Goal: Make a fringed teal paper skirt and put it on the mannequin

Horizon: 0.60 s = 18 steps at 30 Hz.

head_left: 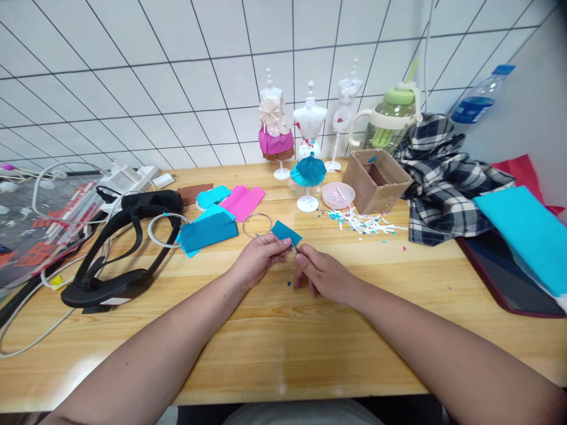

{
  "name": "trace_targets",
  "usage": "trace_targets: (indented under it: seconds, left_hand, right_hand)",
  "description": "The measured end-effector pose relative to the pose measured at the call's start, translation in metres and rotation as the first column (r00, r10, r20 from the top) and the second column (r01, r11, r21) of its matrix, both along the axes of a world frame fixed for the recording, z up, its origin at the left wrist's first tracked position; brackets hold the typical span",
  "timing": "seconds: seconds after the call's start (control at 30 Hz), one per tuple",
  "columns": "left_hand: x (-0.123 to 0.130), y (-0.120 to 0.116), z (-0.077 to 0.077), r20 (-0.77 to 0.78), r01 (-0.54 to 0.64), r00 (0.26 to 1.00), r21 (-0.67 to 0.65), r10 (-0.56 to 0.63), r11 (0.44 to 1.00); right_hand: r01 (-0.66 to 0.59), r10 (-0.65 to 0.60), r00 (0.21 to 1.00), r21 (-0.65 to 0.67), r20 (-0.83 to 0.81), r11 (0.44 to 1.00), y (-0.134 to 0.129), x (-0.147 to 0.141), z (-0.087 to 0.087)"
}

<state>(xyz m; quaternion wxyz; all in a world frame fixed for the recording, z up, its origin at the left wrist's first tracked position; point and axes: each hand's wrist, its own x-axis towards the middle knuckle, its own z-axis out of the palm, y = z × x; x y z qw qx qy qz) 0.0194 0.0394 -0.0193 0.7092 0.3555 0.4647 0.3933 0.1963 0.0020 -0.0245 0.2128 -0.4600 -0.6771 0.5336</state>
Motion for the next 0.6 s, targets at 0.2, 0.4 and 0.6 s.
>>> trace_targets:
  seconds: [0.2,0.4,0.6]
  left_hand:
    - [0.0009,-0.0006,0.0012,0.006,-0.019,1.000,0.002,0.019,1.000]
    - [0.0010,-0.0006,0.0023,0.006,-0.024,1.000,-0.017,0.024,1.000]
    - [0.0006,-0.0006,0.0019,0.013,-0.015,1.000,-0.005,0.015,1.000]
  right_hand:
    - [0.006,-0.006,1.000,0.015,-0.004,1.000,0.0004,-0.0005,-0.0020]
    - [0.005,-0.005,1.000,0.008,-0.015,1.000,0.0004,0.0003,-0.0032]
    - [0.002,-0.002,1.000,-0.004,-0.016,1.000,0.0008,-0.0003,-0.0010]
